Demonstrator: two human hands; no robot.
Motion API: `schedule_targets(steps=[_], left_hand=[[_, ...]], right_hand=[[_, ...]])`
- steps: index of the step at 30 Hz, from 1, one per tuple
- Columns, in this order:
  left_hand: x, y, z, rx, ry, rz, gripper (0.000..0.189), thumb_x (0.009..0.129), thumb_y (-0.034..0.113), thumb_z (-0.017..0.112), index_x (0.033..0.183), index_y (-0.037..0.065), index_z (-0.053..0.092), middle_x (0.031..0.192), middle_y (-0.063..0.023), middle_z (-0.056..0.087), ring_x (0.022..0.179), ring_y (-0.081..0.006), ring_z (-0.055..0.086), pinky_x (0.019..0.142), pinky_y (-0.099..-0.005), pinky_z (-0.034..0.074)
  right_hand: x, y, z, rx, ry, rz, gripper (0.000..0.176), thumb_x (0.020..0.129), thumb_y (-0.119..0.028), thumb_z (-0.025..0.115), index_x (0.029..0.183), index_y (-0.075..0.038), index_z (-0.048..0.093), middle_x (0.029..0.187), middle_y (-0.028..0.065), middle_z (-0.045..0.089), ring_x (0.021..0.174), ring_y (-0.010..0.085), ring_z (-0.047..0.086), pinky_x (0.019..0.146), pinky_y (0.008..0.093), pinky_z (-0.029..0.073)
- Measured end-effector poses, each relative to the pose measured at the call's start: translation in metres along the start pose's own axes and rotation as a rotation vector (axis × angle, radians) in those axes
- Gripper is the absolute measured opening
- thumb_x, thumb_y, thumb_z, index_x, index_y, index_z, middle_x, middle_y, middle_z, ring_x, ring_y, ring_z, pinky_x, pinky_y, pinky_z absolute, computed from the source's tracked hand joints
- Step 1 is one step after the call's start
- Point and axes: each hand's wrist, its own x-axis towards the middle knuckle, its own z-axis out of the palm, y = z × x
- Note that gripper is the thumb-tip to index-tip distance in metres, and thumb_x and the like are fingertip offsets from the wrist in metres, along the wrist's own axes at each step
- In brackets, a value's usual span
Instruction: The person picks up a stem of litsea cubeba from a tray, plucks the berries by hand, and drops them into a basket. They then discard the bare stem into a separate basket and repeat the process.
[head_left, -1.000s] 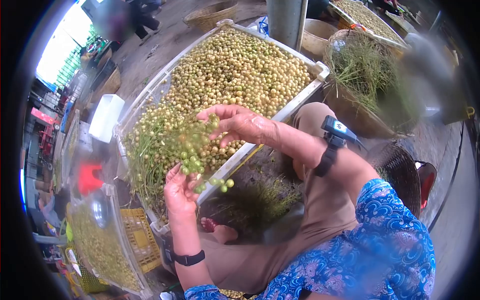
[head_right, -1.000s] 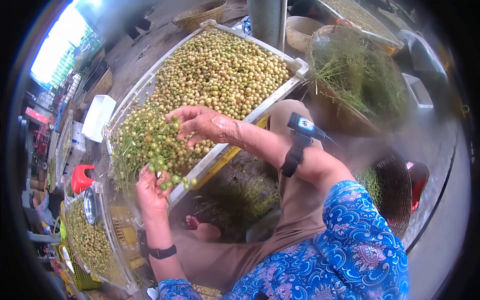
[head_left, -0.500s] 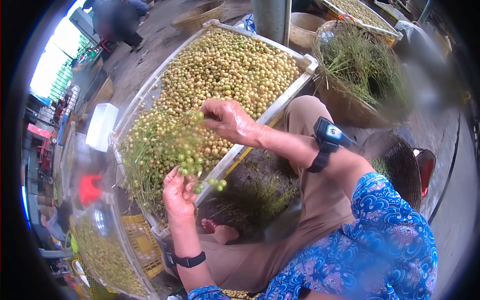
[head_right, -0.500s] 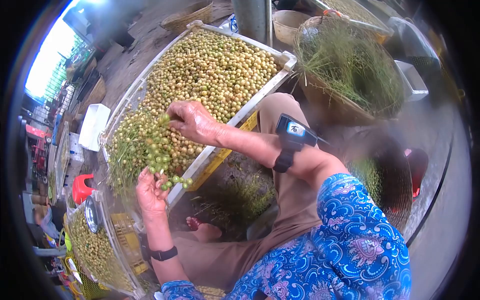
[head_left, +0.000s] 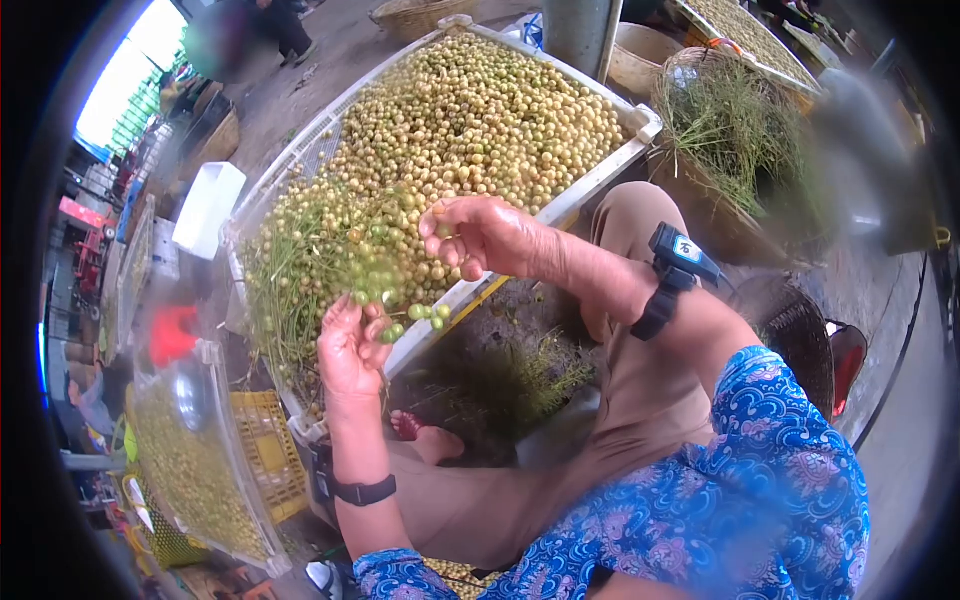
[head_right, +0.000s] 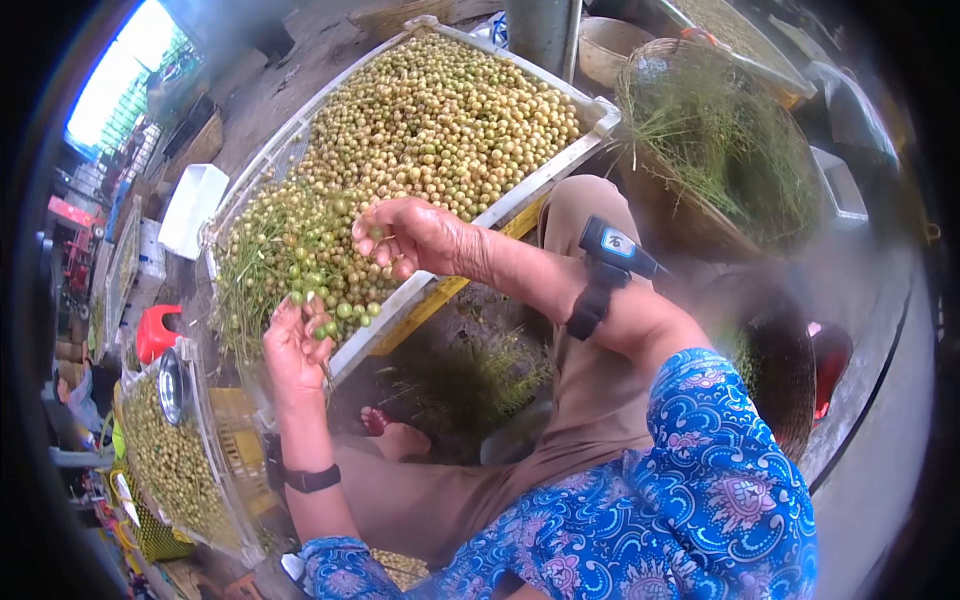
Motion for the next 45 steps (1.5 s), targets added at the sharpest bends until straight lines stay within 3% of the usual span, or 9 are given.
schedule_targets(steps=[5,14,18,36,39,40,42,43,45], left_hand=[[0.003,0.002,-0.006,0.030,0.009,0.000,0.009,0.080,0.015,0.055,0.085,0.007,0.055,0.071,-0.0043,0.052,0.046,-0.0049,0.038,0.030,-0.0140,0.020],[0.004,0.004,-0.010,-0.028,0.032,0.012,0.014,0.080,0.020,0.054,0.084,0.007,0.053,0.070,-0.0026,0.051,0.042,-0.0032,0.034,0.030,-0.0144,0.019],[0.007,0.004,-0.016,-0.078,0.006,0.000,0.013,0.082,0.020,0.052,0.083,0.007,0.052,0.069,-0.0019,0.049,0.039,-0.0035,0.031,0.030,-0.0149,0.018],[0.009,0.013,-0.014,0.060,0.153,0.164,0.016,0.084,0.018,0.048,0.077,0.004,0.052,0.057,-0.0035,0.046,0.036,-0.0046,0.032,0.028,-0.0160,0.021],[0.009,0.015,-0.014,0.081,0.139,0.168,0.016,0.084,0.018,0.047,0.077,0.004,0.052,0.056,-0.0032,0.045,0.035,-0.0048,0.033,0.028,-0.0162,0.021],[0.009,0.016,-0.013,0.081,0.133,0.182,0.016,0.084,0.018,0.047,0.077,0.004,0.052,0.056,-0.0032,0.045,0.035,-0.0048,0.033,0.028,-0.0162,0.021],[0.008,0.014,-0.011,0.065,0.112,0.146,0.015,0.084,0.017,0.047,0.077,0.004,0.052,0.057,-0.0033,0.046,0.035,-0.0050,0.033,0.028,-0.0164,0.021],[0.008,0.014,-0.007,0.084,0.154,0.150,0.015,0.083,0.016,0.047,0.077,0.004,0.052,0.056,-0.0032,0.046,0.035,-0.0051,0.033,0.028,-0.0166,0.021],[0.007,0.013,-0.007,0.084,0.122,0.148,0.014,0.083,0.016,0.047,0.077,0.004,0.052,0.056,-0.0034,0.046,0.035,-0.0051,0.033,0.028,-0.0165,0.021]], right_hand=[[-0.001,0.020,0.007,-0.057,-0.014,0.037,0.014,0.077,-0.015,0.047,0.085,-0.004,0.050,0.063,-0.0014,0.046,0.045,0.0048,0.037,0.034,0.0182,0.025],[-0.007,0.032,0.019,-0.314,-0.023,0.092,0.029,0.083,-0.032,0.049,0.093,-0.005,0.052,0.059,-0.0013,0.043,0.044,0.0036,0.034,0.036,0.0170,0.026],[-0.010,0.033,0.023,-0.095,-0.097,0.256,0.025,0.086,-0.030,0.046,0.094,-0.007,0.052,0.063,0.0007,0.049,0.045,0.0028,0.035,0.037,0.0159,0.026],[0.001,0.005,-0.004,0.231,-0.045,-0.064,0.010,0.079,-0.009,0.051,0.086,-0.003,0.049,0.069,0.0042,0.051,0.042,0.0034,0.031,0.032,0.0153,0.025],[0.013,-0.018,-0.013,0.013,0.118,-0.145,0.012,0.072,-0.003,0.051,0.084,-0.004,0.050,0.066,0.0049,0.053,0.043,0.0056,0.038,0.034,0.0190,0.027],[0.019,-0.032,-0.012,-0.168,0.055,-0.206,0.017,0.075,-0.010,0.052,0.091,-0.003,0.050,0.076,0.0094,0.055,0.057,0.0112,0.050,0.040,0.0219,0.038],[0.024,-0.049,-0.009,-0.753,0.390,-0.304,0.027,0.078,-0.018,0.054,0.100,-0.003,0.051,0.093,0.0160,0.055,0.080,0.0208,0.056,0.058,0.0296,0.049],[0.036,-0.048,-0.027,-1.387,0.516,-0.490,0.035,0.080,-0.027,0.053,0.107,-0.005,0.050,0.107,0.0196,0.050,0.097,0.0268,0.052,0.075,0.0359,0.048],[0.040,-0.042,-0.031,-1.439,0.473,-0.468,0.035,0.082,-0.029,0.050,0.107,-0.004,0.050,0.109,0.0174,0.050,0.100,0.0260,0.050,0.079,0.0356,0.046]])
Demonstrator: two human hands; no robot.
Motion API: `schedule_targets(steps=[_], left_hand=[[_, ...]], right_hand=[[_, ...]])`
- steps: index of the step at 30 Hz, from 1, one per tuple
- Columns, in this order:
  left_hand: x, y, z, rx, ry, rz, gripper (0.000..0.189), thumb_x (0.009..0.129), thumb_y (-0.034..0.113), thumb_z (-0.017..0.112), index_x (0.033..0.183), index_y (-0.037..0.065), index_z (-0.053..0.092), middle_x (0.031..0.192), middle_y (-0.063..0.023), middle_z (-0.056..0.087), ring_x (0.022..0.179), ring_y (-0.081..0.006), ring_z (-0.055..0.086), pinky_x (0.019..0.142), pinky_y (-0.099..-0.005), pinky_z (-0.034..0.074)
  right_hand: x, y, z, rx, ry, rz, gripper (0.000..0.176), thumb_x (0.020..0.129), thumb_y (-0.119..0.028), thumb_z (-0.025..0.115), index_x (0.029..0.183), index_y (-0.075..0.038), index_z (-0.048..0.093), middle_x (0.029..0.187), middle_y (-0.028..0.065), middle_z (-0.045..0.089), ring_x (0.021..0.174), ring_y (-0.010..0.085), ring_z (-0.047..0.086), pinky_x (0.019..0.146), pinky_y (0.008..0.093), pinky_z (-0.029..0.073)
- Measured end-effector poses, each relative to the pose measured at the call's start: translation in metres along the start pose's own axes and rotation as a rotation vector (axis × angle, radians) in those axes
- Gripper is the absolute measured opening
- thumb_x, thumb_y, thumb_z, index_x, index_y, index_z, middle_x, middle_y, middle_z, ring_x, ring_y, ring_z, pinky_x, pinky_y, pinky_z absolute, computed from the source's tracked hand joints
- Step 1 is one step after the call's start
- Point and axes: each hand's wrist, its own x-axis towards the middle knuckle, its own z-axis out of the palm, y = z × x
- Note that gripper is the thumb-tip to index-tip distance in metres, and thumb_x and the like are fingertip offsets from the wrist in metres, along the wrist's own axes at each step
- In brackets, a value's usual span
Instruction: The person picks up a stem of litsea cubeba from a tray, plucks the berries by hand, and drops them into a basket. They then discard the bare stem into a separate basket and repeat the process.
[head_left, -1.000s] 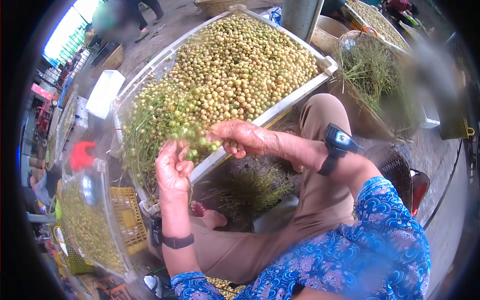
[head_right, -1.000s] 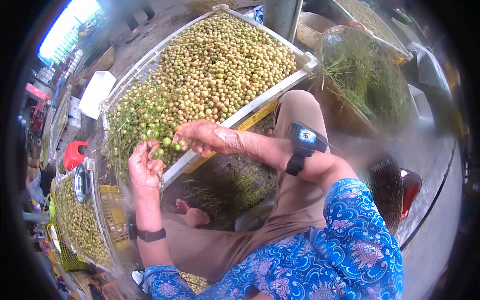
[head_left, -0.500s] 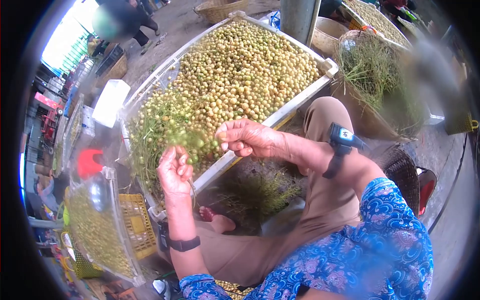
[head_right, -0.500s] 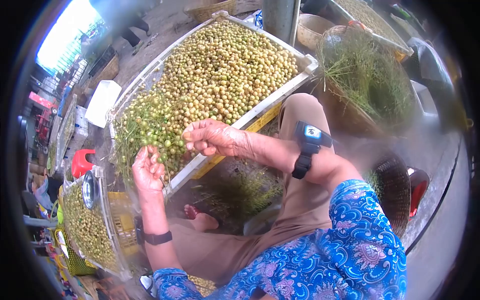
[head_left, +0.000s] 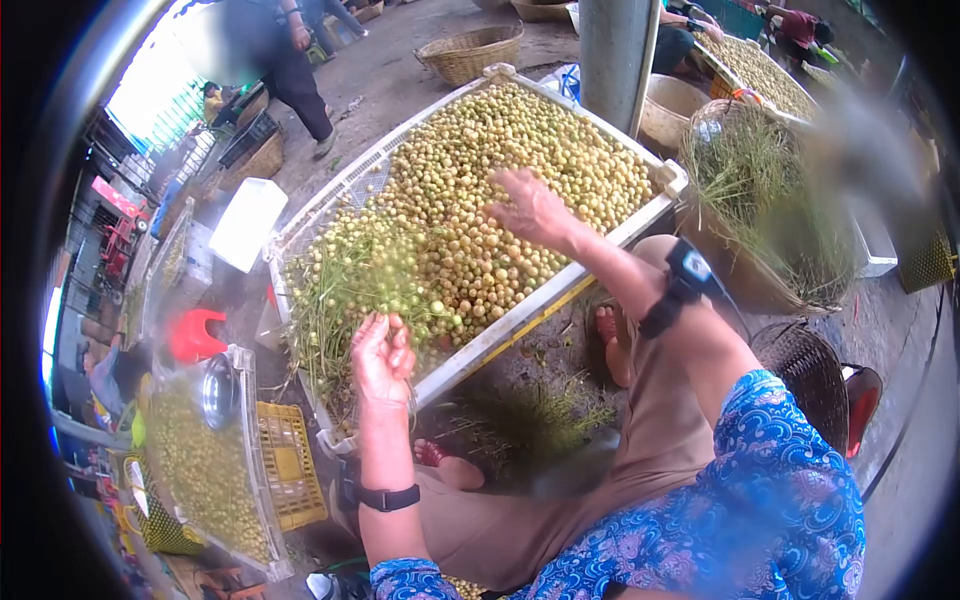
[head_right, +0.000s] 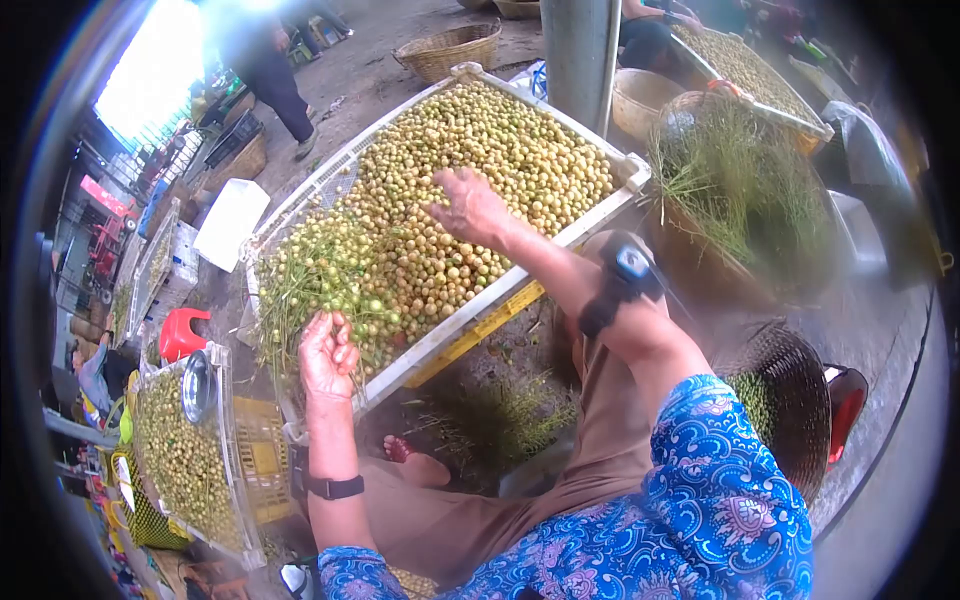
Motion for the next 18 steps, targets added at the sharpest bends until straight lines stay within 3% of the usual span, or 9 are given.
schedule_targets(steps=[1,5,6,7,8,10,13,15,18], left_hand=[[0.001,0.000,0.000,-0.007,-0.030,-0.008,0.014,0.083,0.015,0.048,0.077,0.003,0.053,0.057,-0.0036,0.047,0.036,-0.0051,0.033,0.028,-0.0165,0.021],[-0.008,-0.001,0.021,0.091,0.062,-0.011,0.013,0.082,0.015,0.049,0.073,0.006,0.051,0.058,-0.0026,0.049,0.036,-0.0050,0.034,0.029,-0.0160,0.022],[-0.007,-0.006,0.024,0.054,0.165,-0.048,0.014,0.080,0.012,0.051,0.066,0.009,0.048,0.054,-0.0005,0.047,0.035,-0.0047,0.033,0.029,-0.0169,0.022],[-0.008,-0.011,0.020,0.093,0.007,-0.002,0.017,0.076,0.008,0.053,0.062,0.011,0.044,0.050,0.0006,0.044,0.035,-0.0045,0.032,0.030,-0.0180,0.022],[-0.010,-0.014,0.026,0.130,0.006,0.051,0.021,0.073,0.005,0.054,0.058,0.012,0.042,0.048,0.0011,0.042,0.035,-0.0046,0.031,0.031,-0.0185,0.021],[-0.016,-0.012,0.042,0.210,0.080,0.058,0.020,0.074,0.006,0.055,0.057,0.011,0.045,0.052,0.0003,0.044,0.040,-0.0072,0.036,0.033,-0.0208,0.026],[-0.004,-0.033,0.020,0.530,-0.076,0.381,0.008,0.080,0.007,0.050,0.073,0.007,0.051,0.056,-0.0022,0.049,0.036,-0.0036,0.034,0.029,-0.0158,0.024],[-0.024,-0.020,0.050,0.263,-0.032,0.084,0.008,0.081,0.008,0.050,0.075,0.004,0.052,0.057,-0.0032,0.050,0.037,-0.0033,0.035,0.030,-0.0154,0.024],[-0.039,-0.025,0.077,0.314,-0.043,0.058,0.010,0.082,0.010,0.050,0.076,0.002,0.052,0.057,-0.0035,0.049,0.037,-0.0026,0.034,0.031,-0.0143,0.024]], right_hand=[[-0.001,-0.001,0.003,-0.042,-0.052,-0.017,0.035,0.085,-0.031,0.047,0.108,-0.004,0.049,0.111,0.0152,0.049,0.103,0.0253,0.049,0.082,0.0353,0.045],[-0.037,-0.031,0.038,1.034,-0.451,0.309,0.038,0.085,-0.035,0.045,0.102,-0.002,0.053,0.091,0.0085,0.058,0.080,0.0175,0.056,0.062,0.0280,0.048],[-0.040,-0.027,0.050,1.002,-0.543,0.306,0.037,0.085,-0.035,0.045,0.104,-0.005,0.052,0.090,0.0075,0.058,0.079,0.0162,0.056,0.063,0.0270,0.047],[-0.051,-0.030,0.055,1.190,-0.621,0.301,0.035,0.085,-0.035,0.043,0.103,-0.006,0.051,0.094,0.0069,0.056,0.080,0.0153,0.054,0.065,0.0281,0.046],[-0.059,-0.044,0.063,1.284,-0.481,0.414,0.033,0.085,-0.034,0.043,0.102,-0.007,0.049,0.095,0.0055,0.053,0.079,0.0139,0.052,0.062,0.0278,0.045],[-0.064,-0.060,0.051,1.309,-0.518,0.498,0.031,0.086,-0.034,0.041,0.104,-0.010,0.046,0.090,0.0049,0.051,0.069,0.0129,0.050,0.043,0.0227,0.040],[-0.071,-0.057,0.037,1.373,-0.511,0.586,0.029,0.086,-0.033,0.042,0.105,-0.011,0.045,0.083,0.0025,0.051,0.055,0.0095,0.047,0.038,0.0202,0.033],[-0.082,-0.060,0.020,1.372,-0.493,0.527,0.028,0.087,-0.032,0.041,0.105,-0.011,0.046,0.078,0.0019,0.051,0.055,0.0097,0.047,0.039,0.0197,0.035],[-0.106,-0.054,0.011,1.445,-0.512,0.534,0.028,0.086,-0.030,0.040,0.104,-0.009,0.047,0.079,0.0038,0.054,0.058,0.0110,0.049,0.041,0.0202,0.037]])
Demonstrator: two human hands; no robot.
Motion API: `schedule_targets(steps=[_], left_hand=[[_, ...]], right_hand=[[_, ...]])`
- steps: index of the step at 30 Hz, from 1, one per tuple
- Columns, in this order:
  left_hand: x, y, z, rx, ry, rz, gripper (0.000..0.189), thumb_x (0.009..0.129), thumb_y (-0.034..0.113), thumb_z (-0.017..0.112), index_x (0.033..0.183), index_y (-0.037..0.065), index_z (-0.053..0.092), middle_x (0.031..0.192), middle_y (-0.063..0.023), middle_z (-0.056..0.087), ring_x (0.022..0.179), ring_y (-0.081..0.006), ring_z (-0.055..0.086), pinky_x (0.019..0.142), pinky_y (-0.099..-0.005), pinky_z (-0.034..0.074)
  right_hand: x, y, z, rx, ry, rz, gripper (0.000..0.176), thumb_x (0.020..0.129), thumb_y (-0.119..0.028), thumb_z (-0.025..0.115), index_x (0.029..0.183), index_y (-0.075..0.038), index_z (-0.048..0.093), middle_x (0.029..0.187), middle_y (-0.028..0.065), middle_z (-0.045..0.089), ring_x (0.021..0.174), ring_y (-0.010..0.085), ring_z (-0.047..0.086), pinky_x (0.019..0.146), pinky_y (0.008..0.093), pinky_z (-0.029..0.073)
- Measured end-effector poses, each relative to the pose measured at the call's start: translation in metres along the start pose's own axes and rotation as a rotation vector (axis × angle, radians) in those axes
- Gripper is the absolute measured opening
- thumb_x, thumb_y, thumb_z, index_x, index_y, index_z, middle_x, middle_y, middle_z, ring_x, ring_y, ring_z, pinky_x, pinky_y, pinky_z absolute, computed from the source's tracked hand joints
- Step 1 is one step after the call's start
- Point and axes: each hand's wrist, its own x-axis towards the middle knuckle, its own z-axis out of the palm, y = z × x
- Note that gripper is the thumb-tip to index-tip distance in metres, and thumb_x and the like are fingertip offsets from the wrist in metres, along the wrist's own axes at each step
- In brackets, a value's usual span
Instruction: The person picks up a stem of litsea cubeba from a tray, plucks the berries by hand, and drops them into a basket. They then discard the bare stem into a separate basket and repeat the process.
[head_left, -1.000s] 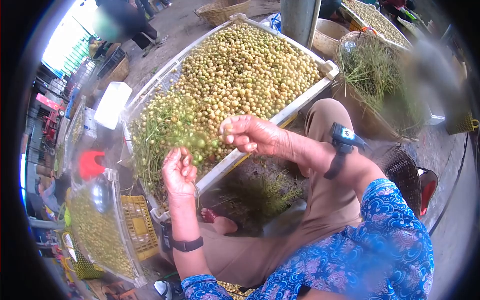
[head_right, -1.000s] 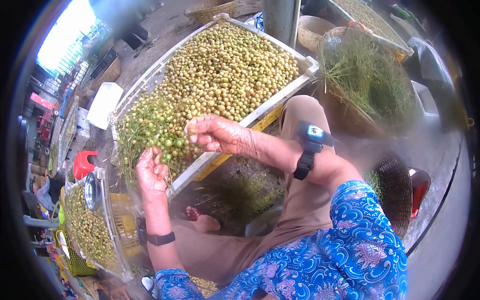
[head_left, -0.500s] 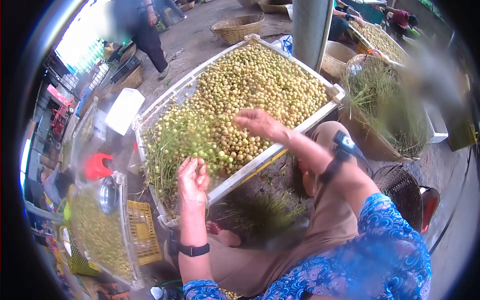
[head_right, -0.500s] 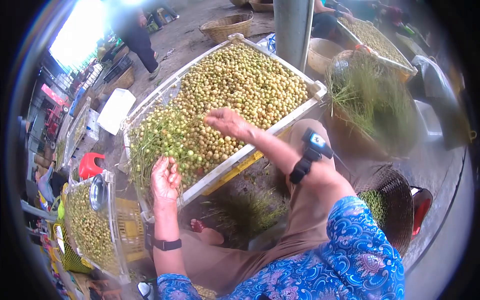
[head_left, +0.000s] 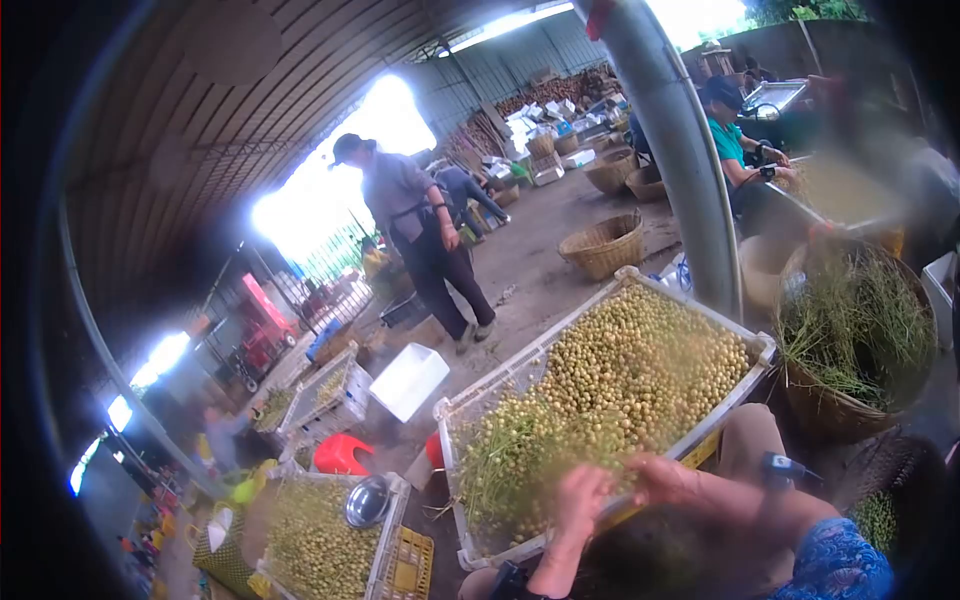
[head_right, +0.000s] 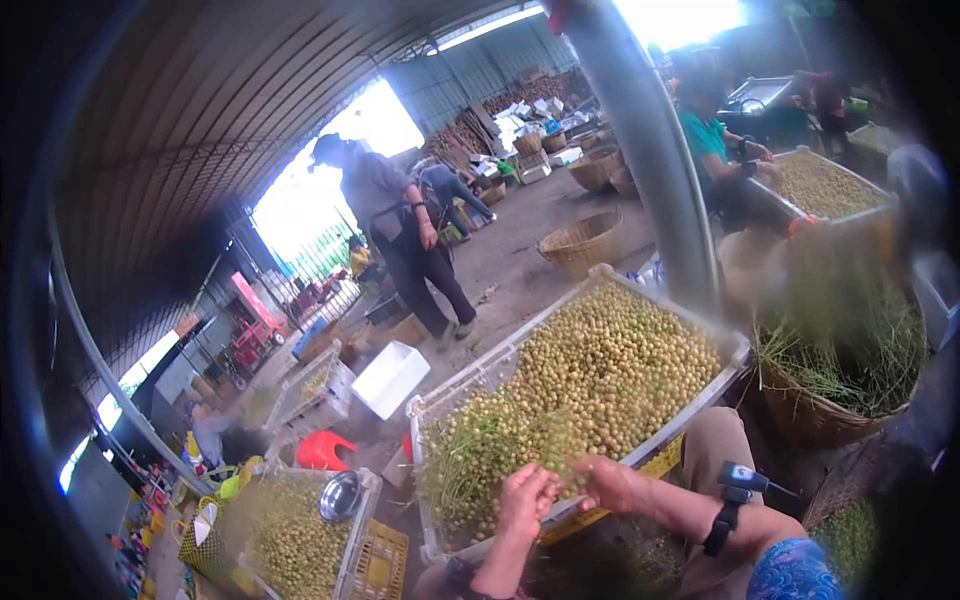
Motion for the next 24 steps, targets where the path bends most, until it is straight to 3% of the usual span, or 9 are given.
schedule_targets(steps=[3,5,6,10,11,13,15,18,24], left_hand=[[-0.015,0.001,0.029,0.012,-0.016,-0.004,0.013,0.083,0.013,0.050,0.077,0.002,0.053,0.056,-0.0014,0.048,0.036,-0.0018,0.033,0.031,-0.0141,0.022],[-0.022,0.005,0.046,0.297,-0.174,0.210,0.014,0.083,0.015,0.049,0.075,0.004,0.053,0.056,0.0008,0.047,0.038,-0.0009,0.033,0.033,-0.0140,0.023],[-0.029,0.010,0.057,0.406,-0.198,0.207,0.017,0.083,0.017,0.047,0.070,0.006,0.051,0.058,0.0043,0.044,0.053,-0.0036,0.040,0.046,-0.0197,0.032],[-0.025,-0.012,0.098,0.288,-0.377,0.276,0.012,0.080,0.012,0.050,0.069,0.011,0.046,0.060,0.0028,0.043,0.051,-0.0052,0.039,0.044,-0.0189,0.034],[-0.034,-0.007,0.109,0.308,-0.472,0.281,0.011,0.082,0.012,0.046,0.072,0.012,0.044,0.066,0.0021,0.044,0.059,-0.0064,0.042,0.049,-0.0208,0.036],[-0.006,-0.028,0.103,0.457,-0.793,0.194,0.012,0.088,0.017,0.038,0.077,0.013,0.043,0.076,0.0013,0.045,0.069,-0.0086,0.043,0.057,-0.0239,0.036],[-0.042,-0.036,0.153,0.491,-0.524,0.303,0.017,0.085,0.008,0.046,0.068,0.006,0.046,0.063,-0.0014,0.047,0.053,-0.0085,0.041,0.048,-0.0211,0.036],[-0.060,-0.063,0.189,0.256,-0.762,0.103,0.013,0.086,0.008,0.045,0.079,0.002,0.054,0.062,-0.0001,0.049,0.051,-0.0034,0.040,0.044,-0.0157,0.033],[-0.091,-0.121,0.239,0.509,-0.818,-0.072,0.012,0.084,0.014,0.049,0.080,0.006,0.057,0.056,0.0068,0.042,0.043,0.0017,0.029,0.037,-0.0144,0.018]], right_hand=[[-0.048,-0.007,0.009,0.161,-0.010,0.004,0.028,0.086,-0.029,0.040,0.101,-0.007,0.048,0.083,0.0072,0.057,0.058,0.0126,0.050,0.044,0.0201,0.041],[-0.069,-0.003,-0.010,0.407,0.148,0.073,0.029,0.086,-0.027,0.041,0.105,-0.006,0.048,0.087,0.0097,0.058,0.058,0.0148,0.054,0.046,0.0194,0.045],[-0.081,-0.003,-0.014,0.401,0.069,0.032,0.031,0.086,-0.027,0.042,0.107,-0.006,0.048,0.091,0.0106,0.058,0.059,0.0162,0.056,0.047,0.0198,0.046],[-0.129,-0.007,-0.021,0.576,-0.179,-0.026,0.035,0.088,-0.028,0.039,0.112,-0.003,0.043,0.099,0.0167,0.056,0.069,0.0225,0.062,0.048,0.0223,0.051],[-0.139,-0.005,-0.015,0.582,0.077,-0.102,0.035,0.088,-0.028,0.042,0.111,-0.002,0.043,0.099,0.0165,0.056,0.073,0.0230,0.062,0.048,0.0220,0.052],[-0.157,0.010,-0.056,0.646,-0.248,-0.021,0.032,0.086,-0.024,0.047,0.107,0.000,0.045,0.094,0.0151,0.058,0.078,0.0205,0.061,0.057,0.0231,0.054],[-0.184,0.018,-0.050,0.697,0.145,-0.223,0.022,0.080,-0.020,0.056,0.097,-0.008,0.050,0.089,0.0099,0.058,0.071,0.0157,0.061,0.045,0.0165,0.050],[-0.223,0.041,-0.068,0.556,0.236,-0.369,0.013,0.078,-0.012,0.057,0.090,-0.007,0.052,0.073,0.0002,0.052,0.054,0.0033,0.045,0.038,0.0119,0.036],[-0.278,0.074,-0.094,0.557,0.699,-0.703,0.005,0.075,-0.002,0.054,0.079,-0.004,0.051,0.064,-0.0025,0.044,0.051,0.0027,0.040,0.036,0.0135,0.027]])
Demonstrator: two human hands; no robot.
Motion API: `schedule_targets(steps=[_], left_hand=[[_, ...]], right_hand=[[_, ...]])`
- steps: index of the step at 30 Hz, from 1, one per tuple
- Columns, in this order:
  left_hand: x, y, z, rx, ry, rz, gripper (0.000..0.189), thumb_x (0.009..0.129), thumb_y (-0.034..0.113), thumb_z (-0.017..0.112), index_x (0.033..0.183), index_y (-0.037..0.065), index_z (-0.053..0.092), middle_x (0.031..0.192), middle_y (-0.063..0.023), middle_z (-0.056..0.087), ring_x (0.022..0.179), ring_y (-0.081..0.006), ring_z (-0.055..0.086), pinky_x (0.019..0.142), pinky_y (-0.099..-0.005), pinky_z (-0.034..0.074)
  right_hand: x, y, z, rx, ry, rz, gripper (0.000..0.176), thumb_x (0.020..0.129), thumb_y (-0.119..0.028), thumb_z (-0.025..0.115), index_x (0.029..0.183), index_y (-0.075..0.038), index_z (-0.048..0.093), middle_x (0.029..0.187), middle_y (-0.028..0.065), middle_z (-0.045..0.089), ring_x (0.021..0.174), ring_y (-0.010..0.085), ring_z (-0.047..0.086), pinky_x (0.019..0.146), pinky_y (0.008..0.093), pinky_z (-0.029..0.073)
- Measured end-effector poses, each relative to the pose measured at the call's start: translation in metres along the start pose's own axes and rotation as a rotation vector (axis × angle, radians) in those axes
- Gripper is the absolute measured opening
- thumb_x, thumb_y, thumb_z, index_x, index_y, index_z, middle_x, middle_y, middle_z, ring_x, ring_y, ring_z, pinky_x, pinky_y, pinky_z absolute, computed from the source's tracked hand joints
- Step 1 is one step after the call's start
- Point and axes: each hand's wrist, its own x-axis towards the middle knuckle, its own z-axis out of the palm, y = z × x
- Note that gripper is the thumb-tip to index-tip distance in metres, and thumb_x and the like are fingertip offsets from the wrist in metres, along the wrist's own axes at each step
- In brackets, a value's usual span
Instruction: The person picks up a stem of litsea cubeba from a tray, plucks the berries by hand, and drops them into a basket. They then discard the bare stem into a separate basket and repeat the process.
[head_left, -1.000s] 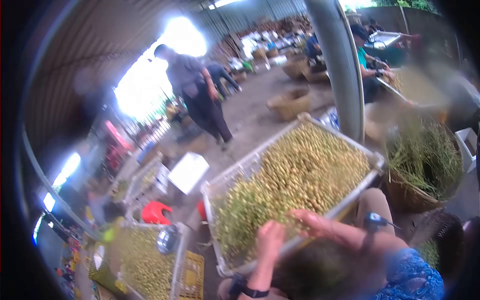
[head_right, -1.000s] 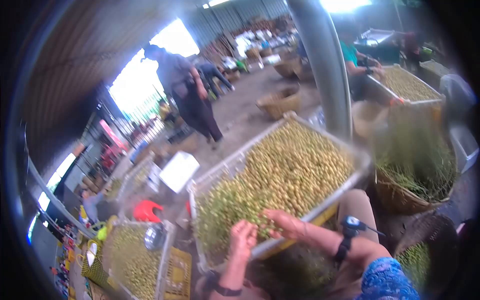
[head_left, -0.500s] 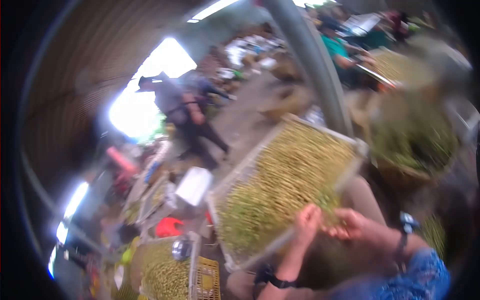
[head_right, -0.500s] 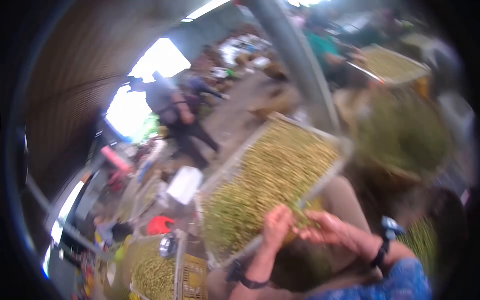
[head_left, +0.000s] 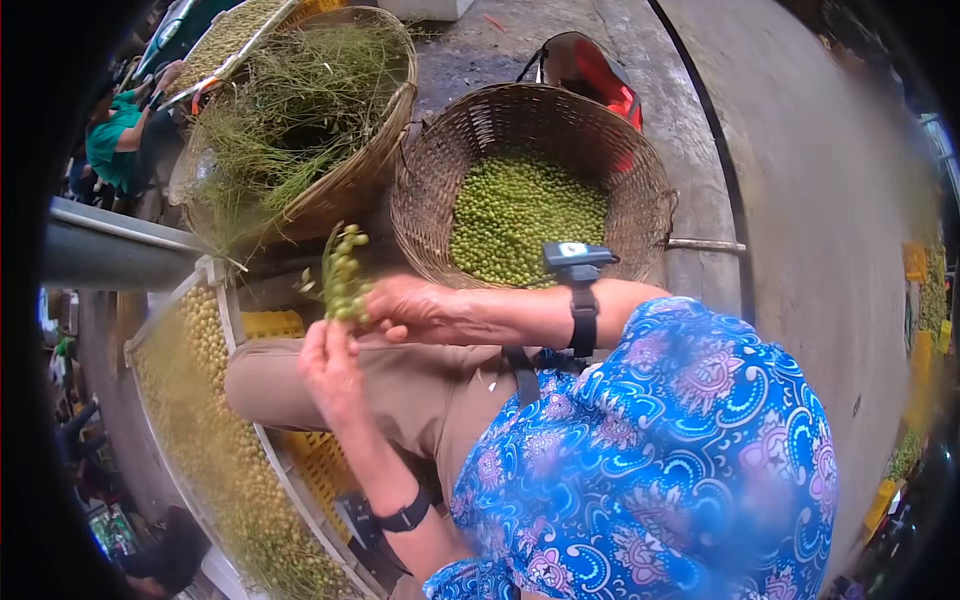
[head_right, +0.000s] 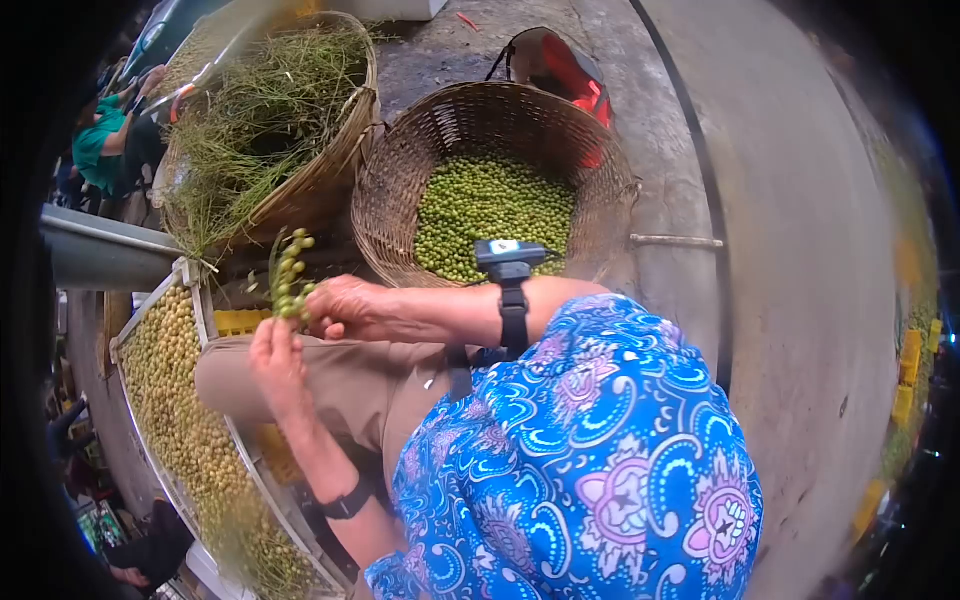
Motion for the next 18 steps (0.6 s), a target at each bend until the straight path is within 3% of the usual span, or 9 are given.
schedule_targets(steps=[5,6,8,9,10,11,12,15,18], left_hand=[[0.011,-0.005,0.045,0.229,-0.128,0.079,0.019,0.084,0.017,0.049,0.069,0.007,0.055,0.054,0.0057,0.042,0.046,-0.0026,0.034,0.039,-0.0191,0.025],[0.011,-0.009,0.054,0.239,-0.136,0.182,0.021,0.083,0.018,0.049,0.066,0.007,0.054,0.054,0.0044,0.044,0.048,-0.0045,0.038,0.041,-0.0218,0.029],[0.030,-0.037,0.072,0.478,-0.037,0.312,0.021,0.078,0.016,0.051,0.062,0.003,0.051,0.056,-0.0084,0.051,0.049,-0.0162,0.047,0.047,-0.0306,0.040],[0.022,-0.015,0.076,0.577,-0.061,0.318,0.017,0.074,0.014,0.049,0.062,0.003,0.053,0.062,-0.0149,0.054,0.054,-0.0260,0.052,0.051,-0.0345,0.043],[0.022,-0.015,0.079,0.588,-0.072,0.322,0.015,0.072,0.014,0.049,0.063,0.004,0.054,0.066,-0.0168,0.056,0.057,-0.0308,0.054,0.052,-0.0371,0.043],[0.023,-0.024,0.087,0.476,-0.027,0.279,0.015,0.071,0.015,0.049,0.062,0.004,0.054,0.066,-0.0171,0.055,0.058,-0.0323,0.054,0.054,-0.0395,0.044],[0.027,-0.032,0.091,0.472,-0.016,0.347,0.015,0.070,0.014,0.049,0.061,0.003,0.053,0.066,-0.0180,0.055,0.060,-0.0330,0.055,0.056,-0.0410,0.044],[0.029,-0.038,0.102,0.195,0.101,0.245,0.016,0.070,0.011,0.048,0.061,-0.002,0.051,0.065,-0.0214,0.053,0.064,-0.0362,0.055,0.057,-0.0430,0.043],[0.021,-0.041,0.099,0.206,0.173,0.270,0.017,0.069,0.011,0.049,0.061,-0.004,0.050,0.066,-0.0230,0.052,0.066,-0.0387,0.054,0.059,-0.0442,0.042]], right_hand=[[0.002,0.001,-0.076,-0.030,0.194,-0.265,0.012,0.074,-0.001,0.054,0.082,-0.008,0.053,0.070,-0.0016,0.050,0.054,0.0038,0.041,0.041,0.0149,0.027],[-0.007,-0.007,-0.071,-0.016,0.231,-0.217,0.014,0.075,-0.002,0.053,0.086,-0.010,0.054,0.079,-0.0005,0.052,0.066,0.0057,0.047,0.048,0.0155,0.034],[-0.043,-0.037,-0.022,-0.050,0.574,0.043,0.006,0.081,-0.009,0.049,0.087,-0.009,0.051,0.073,-0.0007,0.050,0.056,0.0041,0.041,0.041,0.0158,0.025],[-0.022,-0.013,-0.110,0.116,0.349,0.029,0.014,0.083,-0.020,0.049,0.090,-0.009,0.051,0.074,0.0021,0.051,0.056,0.0059,0.044,0.041,0.0167,0.031],[-0.040,-0.018,-0.071,0.013,0.547,0.011,0.022,0.082,-0.027,0.050,0.091,-0.008,0.050,0.074,0.0048,0.052,0.055,0.0079,0.048,0.041,0.0171,0.038],[-0.037,-0.027,-0.101,0.121,0.187,0.096,0.024,0.082,-0.028,0.049,0.094,-0.008,0.050,0.073,0.0058,0.052,0.056,0.0101,0.050,0.040,0.0166,0.041],[-0.036,-0.029,-0.078,0.069,0.601,0.088,0.026,0.082,-0.030,0.049,0.098,-0.009,0.050,0.072,0.0058,0.052,0.055,0.0101,0.052,0.037,0.0141,0.038],[-0.041,-0.041,-0.125,-0.028,0.083,-0.035,0.022,0.087,-0.024,0.044,0.102,-0.008,0.048,0.073,0.0020,0.047,0.043,0.0039,0.034,0.025,0.0151,0.025],[-0.048,-0.050,-0.133,-0.181,0.002,0.071,0.017,0.083,-0.013,0.048,0.099,-0.006,0.047,0.074,0.0027,0.048,0.047,0.0048,0.038,0.028,0.0131,0.027]])
